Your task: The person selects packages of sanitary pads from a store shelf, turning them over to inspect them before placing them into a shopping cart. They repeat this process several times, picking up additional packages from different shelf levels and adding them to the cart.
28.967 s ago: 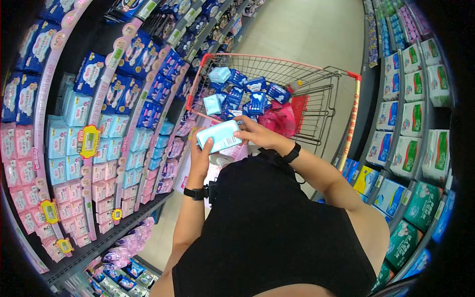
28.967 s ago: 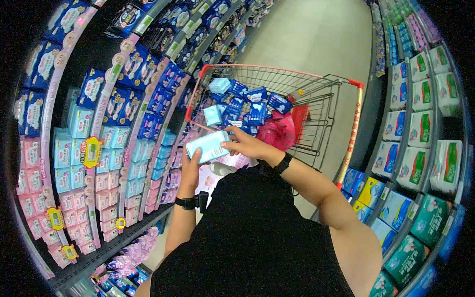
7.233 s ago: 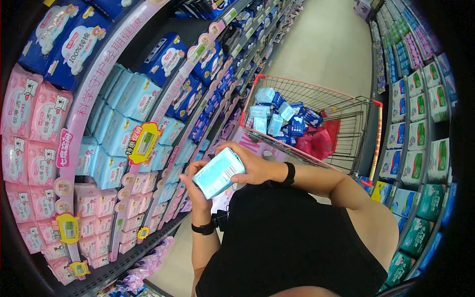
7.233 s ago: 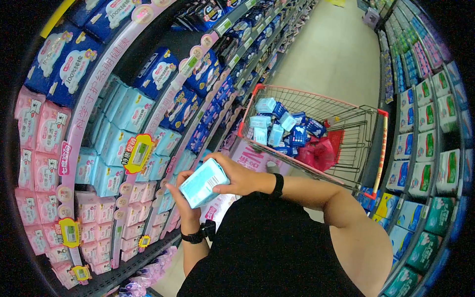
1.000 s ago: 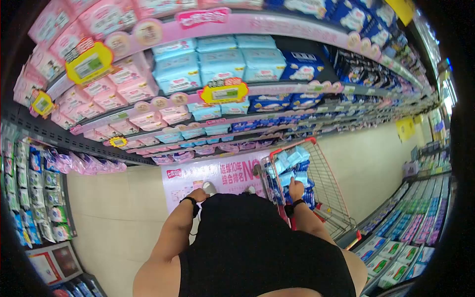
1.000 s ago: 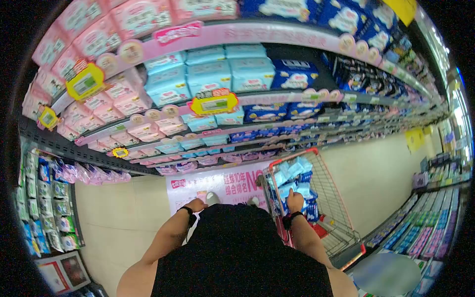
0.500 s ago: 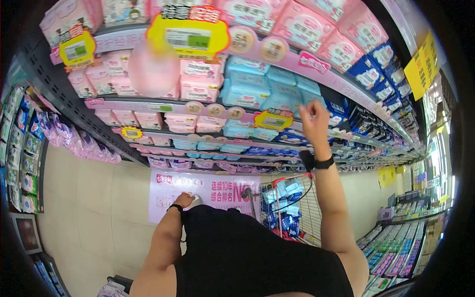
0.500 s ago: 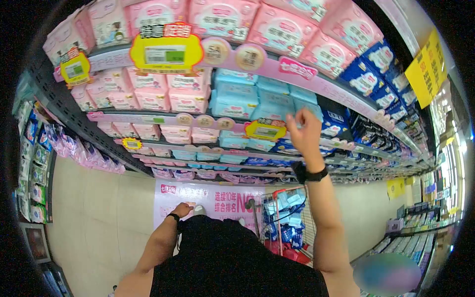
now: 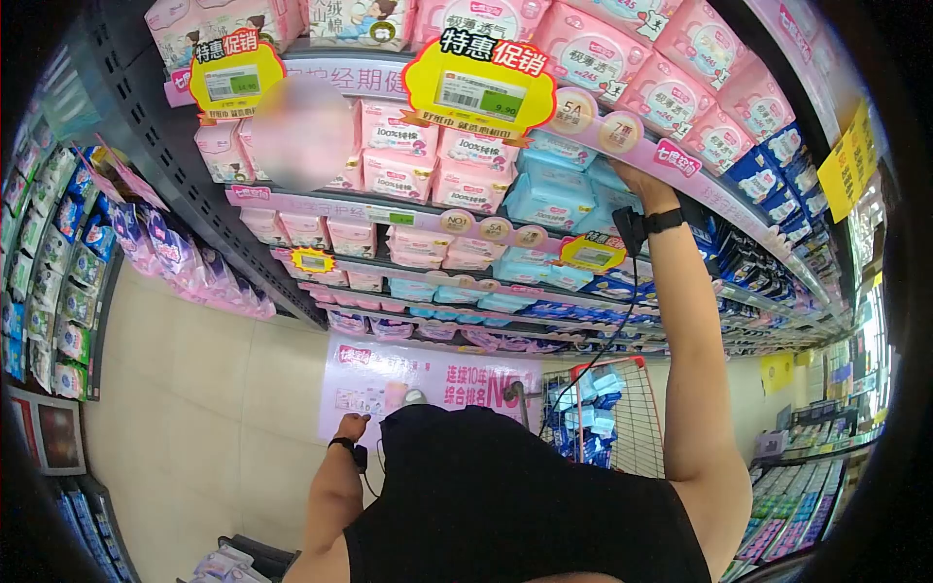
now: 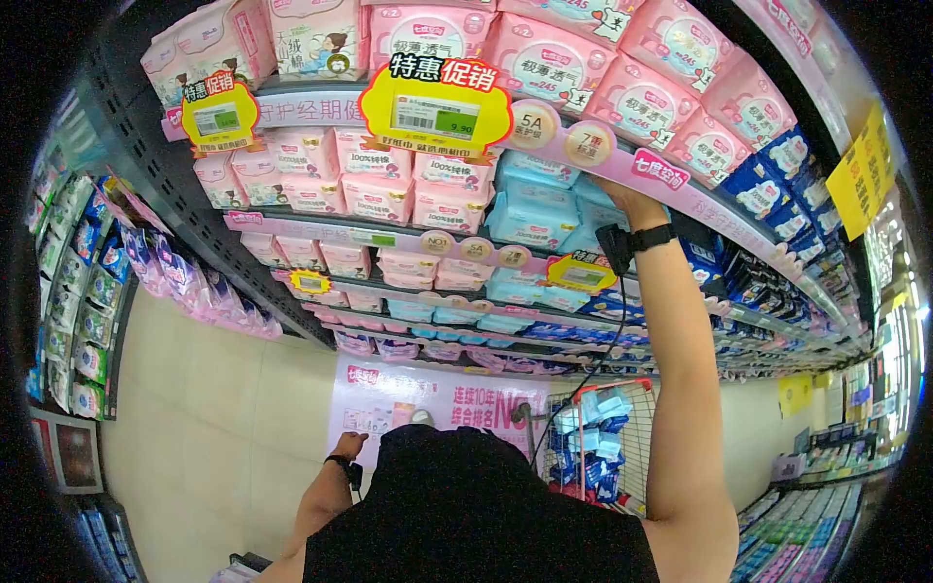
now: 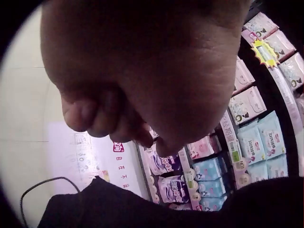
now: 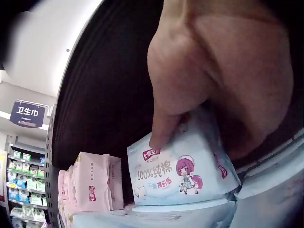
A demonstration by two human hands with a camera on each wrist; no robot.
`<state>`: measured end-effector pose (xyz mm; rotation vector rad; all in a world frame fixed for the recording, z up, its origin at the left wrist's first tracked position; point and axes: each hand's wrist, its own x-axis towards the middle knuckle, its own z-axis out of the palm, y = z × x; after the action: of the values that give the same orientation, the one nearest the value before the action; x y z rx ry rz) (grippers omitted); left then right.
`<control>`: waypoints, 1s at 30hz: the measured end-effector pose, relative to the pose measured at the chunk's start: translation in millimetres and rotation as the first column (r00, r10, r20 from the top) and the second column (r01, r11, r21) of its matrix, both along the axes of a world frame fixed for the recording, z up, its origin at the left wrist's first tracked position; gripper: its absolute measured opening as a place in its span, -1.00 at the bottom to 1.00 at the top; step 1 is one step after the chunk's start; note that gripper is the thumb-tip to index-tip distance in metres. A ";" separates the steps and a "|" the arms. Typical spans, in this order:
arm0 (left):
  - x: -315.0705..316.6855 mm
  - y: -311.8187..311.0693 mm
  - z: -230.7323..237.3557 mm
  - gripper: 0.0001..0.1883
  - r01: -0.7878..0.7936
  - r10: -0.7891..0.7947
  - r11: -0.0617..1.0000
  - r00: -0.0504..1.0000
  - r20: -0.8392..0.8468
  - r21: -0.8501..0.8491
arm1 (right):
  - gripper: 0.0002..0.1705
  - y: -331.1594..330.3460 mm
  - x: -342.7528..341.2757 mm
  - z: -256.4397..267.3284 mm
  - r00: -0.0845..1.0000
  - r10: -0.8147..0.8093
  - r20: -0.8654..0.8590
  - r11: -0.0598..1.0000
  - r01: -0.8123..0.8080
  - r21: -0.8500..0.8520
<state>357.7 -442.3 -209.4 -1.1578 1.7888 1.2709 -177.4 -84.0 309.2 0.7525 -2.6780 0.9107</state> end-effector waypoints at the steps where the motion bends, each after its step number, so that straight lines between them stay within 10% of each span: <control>1: 6.7 -1.8 -10.8 -0.49 0.037 -0.040 0.998 0.997 -0.059 -0.048 | -0.26 1.3 -0.7 -3.4 0.999 -0.011 -0.036 1.000 0.011 0.007; 6: 8.7 1.9 -40.1 -0.50 0.066 -0.074 0.995 0.991 -0.112 -0.078 | -0.48 21.4 -3.7 -11.4 0.976 -0.148 -0.163 0.954 0.184 0.238; 9: -5.3 6.8 -41.0 -0.52 0.148 -0.162 0.986 0.964 -0.209 -0.082 | -0.60 42.4 3.0 -10.4 0.935 -0.138 -0.326 0.752 0.313 0.580; 11: -21.1 9.0 -39.3 -0.55 0.260 -0.284 0.959 0.904 -0.319 -0.115 | -0.53 53.9 20.1 -22.6 0.988 -0.081 0.134 0.968 0.110 -0.225; 12: -30.6 10.0 -34.2 -0.57 0.253 -0.286 0.957 0.898 -0.334 -0.139 | -0.49 61.2 32.4 -29.3 0.953 0.087 0.291 0.771 0.121 -0.625; 15: -52.7 18.6 -20.9 -0.64 0.261 -0.317 0.946 0.873 -0.371 -0.194 | -0.15 52.2 96.5 -27.6 0.997 0.073 -0.023 0.824 -0.073 -0.562; 21: -106.3 32.9 -19.5 -0.73 0.277 -0.383 0.923 0.725 -0.573 -0.266 | 0.12 65.4 241.4 -67.8 0.953 0.034 0.300 0.827 0.142 -0.544; 25: -159.0 67.5 29.4 -0.72 0.418 -0.390 0.898 0.615 -0.685 -0.137 | 0.03 93.3 303.0 -106.9 0.801 0.221 0.556 0.794 0.183 -0.580; 30: -206.0 118.7 57.7 -0.62 0.706 -0.460 0.691 0.597 -0.657 0.159 | -0.21 86.1 339.1 -133.9 0.880 -0.035 0.473 0.997 0.065 -0.047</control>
<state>151.7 -323.6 -151.7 0.1465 1.9282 1.5290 161.7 2.1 175.4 0.4903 -3.0423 1.3023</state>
